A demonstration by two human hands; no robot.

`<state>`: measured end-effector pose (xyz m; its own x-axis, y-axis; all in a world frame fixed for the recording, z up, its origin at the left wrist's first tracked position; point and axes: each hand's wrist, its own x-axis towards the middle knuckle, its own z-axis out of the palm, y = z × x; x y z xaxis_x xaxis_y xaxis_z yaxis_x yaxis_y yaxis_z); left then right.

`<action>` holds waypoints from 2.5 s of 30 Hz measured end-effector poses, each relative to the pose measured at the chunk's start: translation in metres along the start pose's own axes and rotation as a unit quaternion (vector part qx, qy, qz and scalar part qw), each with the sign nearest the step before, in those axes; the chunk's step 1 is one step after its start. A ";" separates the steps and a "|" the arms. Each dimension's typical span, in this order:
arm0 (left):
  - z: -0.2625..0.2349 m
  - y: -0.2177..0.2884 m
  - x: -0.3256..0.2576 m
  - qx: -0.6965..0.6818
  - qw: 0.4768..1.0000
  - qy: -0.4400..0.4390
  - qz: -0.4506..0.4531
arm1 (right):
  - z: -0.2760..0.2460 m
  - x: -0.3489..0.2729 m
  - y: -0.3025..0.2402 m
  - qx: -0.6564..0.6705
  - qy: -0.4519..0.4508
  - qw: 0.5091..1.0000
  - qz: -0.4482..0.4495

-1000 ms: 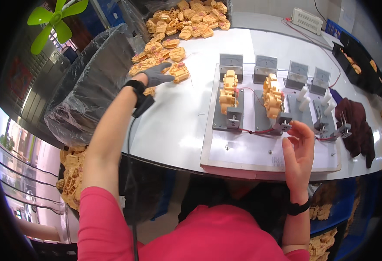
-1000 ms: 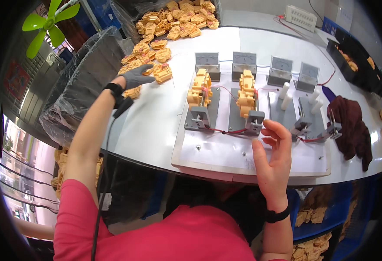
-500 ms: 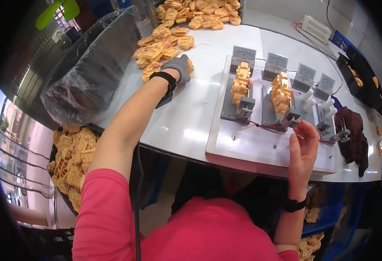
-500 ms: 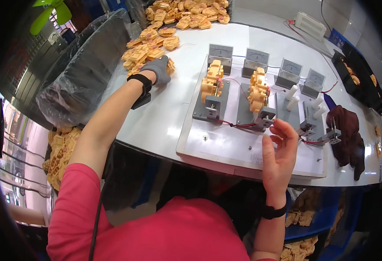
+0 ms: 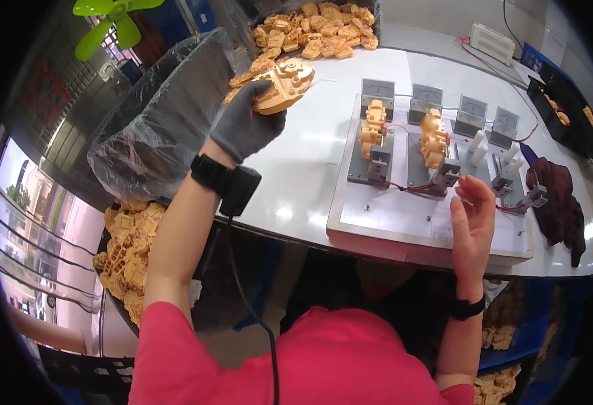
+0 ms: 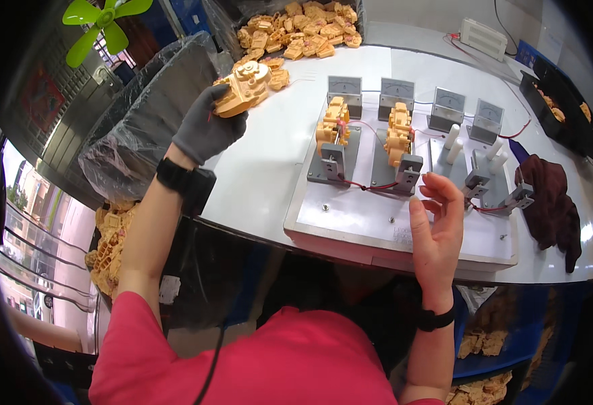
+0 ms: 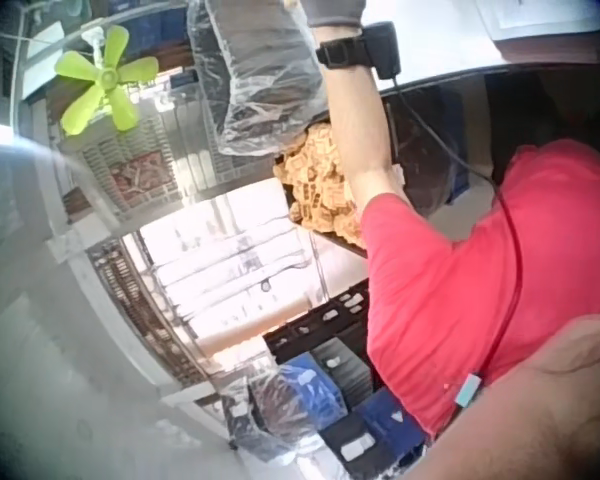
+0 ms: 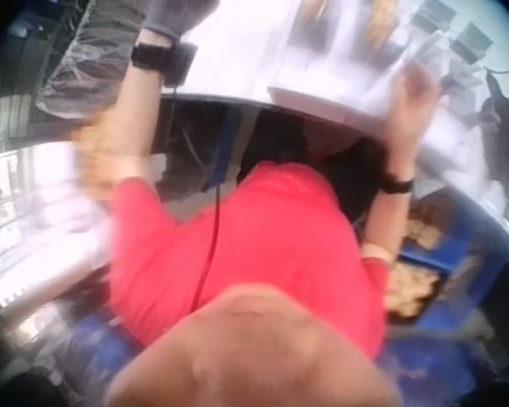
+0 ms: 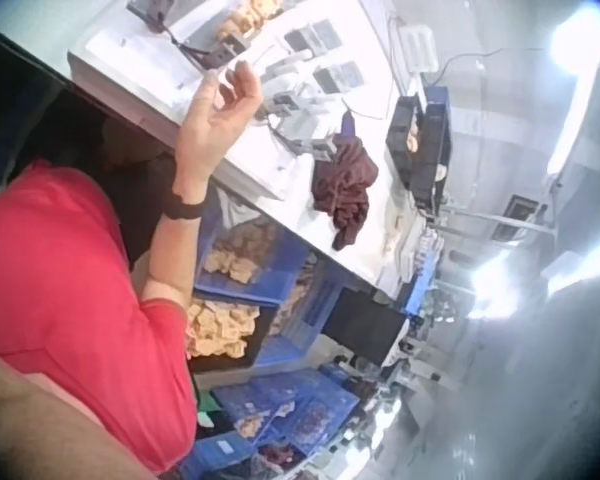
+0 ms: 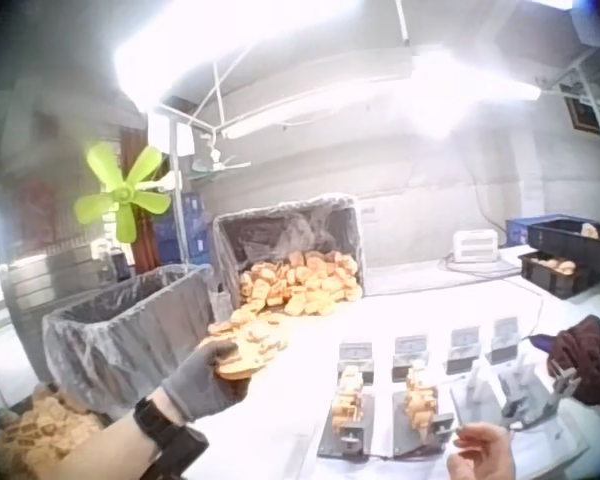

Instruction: The person assembles small yellow plastic electrical components on a white fixture board. They pick up each component, place it into a metal jig, and connect red and black wires to the terminals. The person repeats this process for multiple components, moving them from a pile on the table to the fixture.

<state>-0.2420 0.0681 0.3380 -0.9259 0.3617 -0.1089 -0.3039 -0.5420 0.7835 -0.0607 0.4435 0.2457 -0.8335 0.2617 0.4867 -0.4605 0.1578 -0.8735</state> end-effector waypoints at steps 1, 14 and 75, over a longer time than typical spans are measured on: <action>0.014 0.003 -0.009 -0.023 0.999 -0.046 -0.006 | 0.000 0.000 0.000 0.001 0.000 1.000 -0.001; 0.200 -0.088 -0.054 0.180 0.951 -0.234 -0.089 | -0.002 0.002 -0.054 0.166 -0.039 0.985 -0.013; 0.215 -0.083 0.011 0.165 0.938 -0.275 -0.130 | -0.068 0.014 -0.004 -0.067 0.091 0.994 -0.015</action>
<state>-0.1785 0.2800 0.4031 -0.5460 0.8355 -0.0620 -0.3339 -0.1492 0.9307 -0.0497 0.5115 0.2563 -0.7461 0.4203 0.5165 -0.4290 0.2898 -0.8556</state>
